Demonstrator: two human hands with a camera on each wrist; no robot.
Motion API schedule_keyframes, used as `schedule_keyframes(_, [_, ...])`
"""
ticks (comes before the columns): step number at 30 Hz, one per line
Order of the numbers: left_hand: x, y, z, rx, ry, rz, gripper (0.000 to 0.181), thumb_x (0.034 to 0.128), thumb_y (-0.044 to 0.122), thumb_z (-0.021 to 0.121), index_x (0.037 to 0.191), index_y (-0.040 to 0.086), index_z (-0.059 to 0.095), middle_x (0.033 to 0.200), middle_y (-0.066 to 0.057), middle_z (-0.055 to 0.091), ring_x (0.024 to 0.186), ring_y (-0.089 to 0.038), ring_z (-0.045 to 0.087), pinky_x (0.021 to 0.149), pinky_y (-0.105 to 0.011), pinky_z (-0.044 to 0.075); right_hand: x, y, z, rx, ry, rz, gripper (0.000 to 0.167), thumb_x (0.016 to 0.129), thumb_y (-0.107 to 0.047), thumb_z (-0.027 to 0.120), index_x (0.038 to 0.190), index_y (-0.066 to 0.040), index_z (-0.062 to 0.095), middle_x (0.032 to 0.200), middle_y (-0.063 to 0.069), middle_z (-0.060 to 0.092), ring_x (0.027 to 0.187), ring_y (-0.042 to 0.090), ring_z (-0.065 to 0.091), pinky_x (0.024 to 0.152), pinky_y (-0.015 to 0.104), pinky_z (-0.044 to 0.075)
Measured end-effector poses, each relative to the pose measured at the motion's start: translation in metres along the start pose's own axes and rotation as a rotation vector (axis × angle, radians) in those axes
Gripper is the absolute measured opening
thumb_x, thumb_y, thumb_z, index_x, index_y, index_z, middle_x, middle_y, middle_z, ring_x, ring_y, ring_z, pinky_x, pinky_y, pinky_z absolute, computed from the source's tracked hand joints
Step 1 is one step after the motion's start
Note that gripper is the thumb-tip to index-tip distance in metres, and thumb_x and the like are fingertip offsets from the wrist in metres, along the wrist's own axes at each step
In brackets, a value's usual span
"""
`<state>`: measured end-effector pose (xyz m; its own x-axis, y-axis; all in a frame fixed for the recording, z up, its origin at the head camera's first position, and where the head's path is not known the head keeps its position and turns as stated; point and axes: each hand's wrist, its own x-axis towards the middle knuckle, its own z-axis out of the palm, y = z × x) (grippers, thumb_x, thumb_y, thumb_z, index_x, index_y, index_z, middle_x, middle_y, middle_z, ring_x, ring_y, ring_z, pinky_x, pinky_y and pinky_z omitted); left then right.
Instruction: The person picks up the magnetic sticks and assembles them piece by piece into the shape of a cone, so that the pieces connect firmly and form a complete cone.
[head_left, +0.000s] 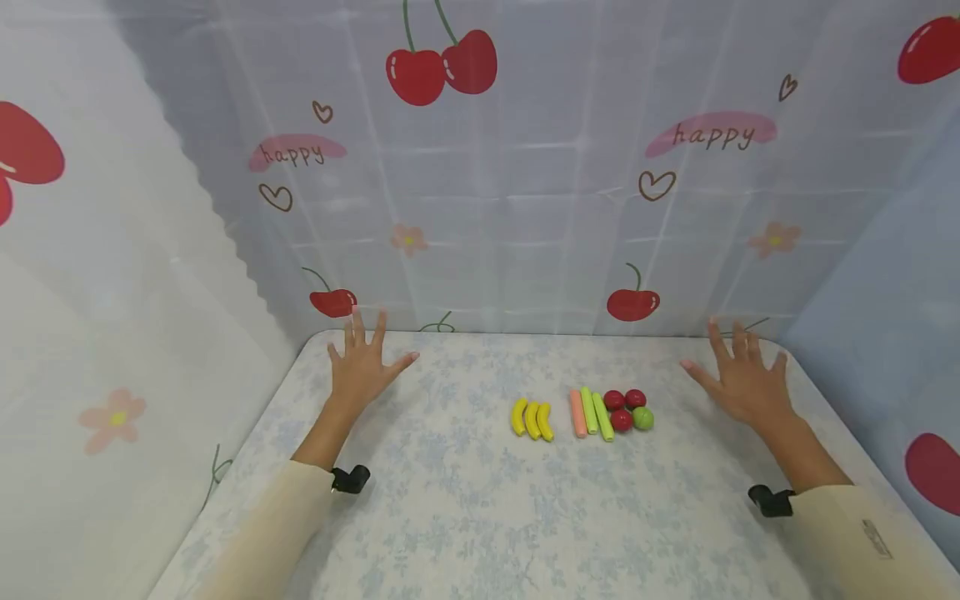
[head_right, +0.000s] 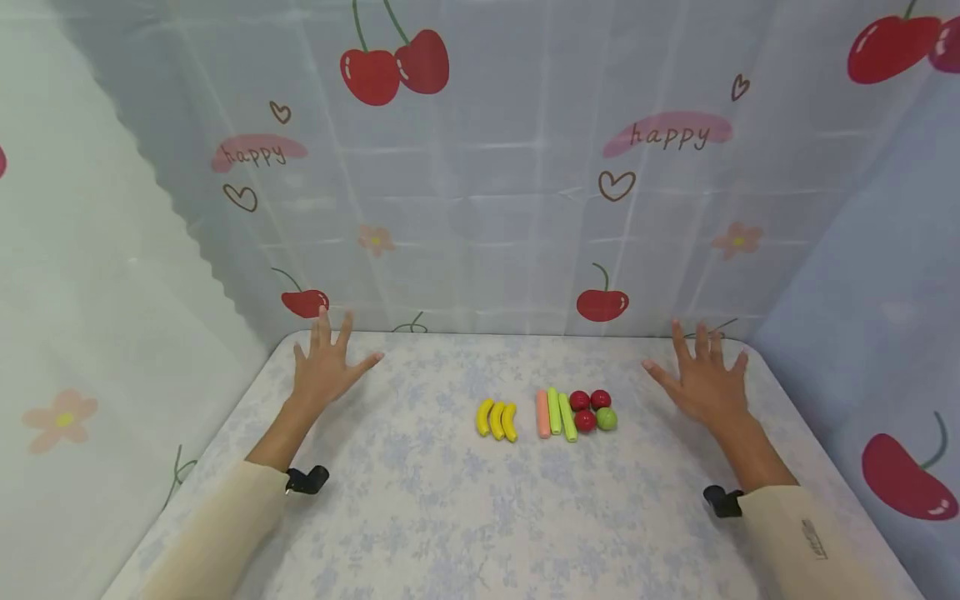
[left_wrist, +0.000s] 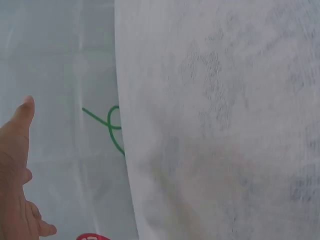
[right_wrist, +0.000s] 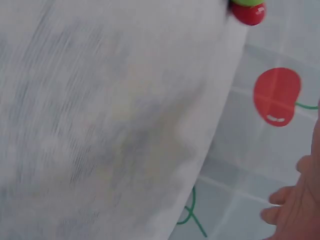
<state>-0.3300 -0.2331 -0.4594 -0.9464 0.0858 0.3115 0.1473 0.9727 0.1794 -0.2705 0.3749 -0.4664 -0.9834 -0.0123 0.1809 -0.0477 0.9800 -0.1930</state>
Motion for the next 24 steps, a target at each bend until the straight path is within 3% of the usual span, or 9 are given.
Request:
schedule_keyframes(4, [-0.008, 0.015, 0.002, -0.03, -0.001, 0.043, 0.099, 0.0906, 0.074, 0.054, 0.164, 0.018, 0.02, 0.164, -0.028, 0.017, 0.145, -0.046, 0.032, 0.099, -0.069, 0.042, -0.012, -0.015, -0.005, 0.112, -0.098, -0.005, 0.095, 0.103, -0.066, 0.034, 0.161, -0.004, -0.007, 0.158, 0.042, 0.003, 0.145, 0.06, 0.006, 0.103, 0.083, 0.003])
schedule_keyframes(8, [-0.016, 0.03, 0.008, -0.067, -0.012, 0.063, 0.09, 0.0926, 0.07, 0.056, 0.161, 0.017, 0.031, 0.16, -0.027, 0.031, 0.135, -0.045, 0.048, 0.081, -0.059, 0.055, -0.021, -0.024, -0.006, 0.141, -0.118, -0.022, 0.093, 0.104, -0.063, 0.036, 0.161, 0.0, -0.002, 0.157, 0.042, 0.01, 0.143, 0.061, 0.016, 0.104, 0.082, 0.012])
schedule_keyframes(14, [-0.031, 0.056, 0.017, -0.142, -0.035, 0.103, 0.078, 0.0943, 0.064, 0.059, 0.155, 0.017, 0.044, 0.155, -0.022, 0.042, 0.126, -0.043, 0.057, 0.06, -0.047, 0.056, -0.032, -0.035, -0.007, 0.165, -0.193, -0.019, 0.092, 0.103, -0.065, 0.036, 0.158, 0.007, 0.017, 0.154, 0.042, 0.023, 0.137, 0.061, 0.029, 0.103, 0.077, 0.027])
schedule_keyframes(19, [-0.041, 0.081, 0.021, -0.207, -0.053, 0.159, 0.069, 0.095, 0.059, 0.063, 0.149, 0.017, 0.053, 0.144, -0.015, 0.056, 0.121, -0.034, 0.062, 0.071, -0.047, 0.058, -0.044, -0.047, -0.004, 0.168, -0.17, -0.042, 0.083, 0.102, -0.059, 0.048, 0.148, 0.01, 0.041, 0.14, 0.039, 0.047, 0.123, 0.056, 0.051, 0.092, 0.071, 0.045])
schedule_keyframes(24, [-0.046, 0.106, 0.024, -0.28, -0.104, 0.167, 0.06, 0.0948, 0.057, 0.064, 0.142, 0.019, 0.061, 0.131, -0.009, 0.067, 0.109, -0.029, 0.067, 0.073, -0.044, 0.057, -0.051, -0.058, 0.001, 0.199, -0.134, -0.078, 0.068, 0.099, -0.043, 0.063, 0.143, 0.008, 0.049, 0.124, 0.035, 0.062, 0.106, 0.048, 0.064, 0.078, 0.062, 0.054])
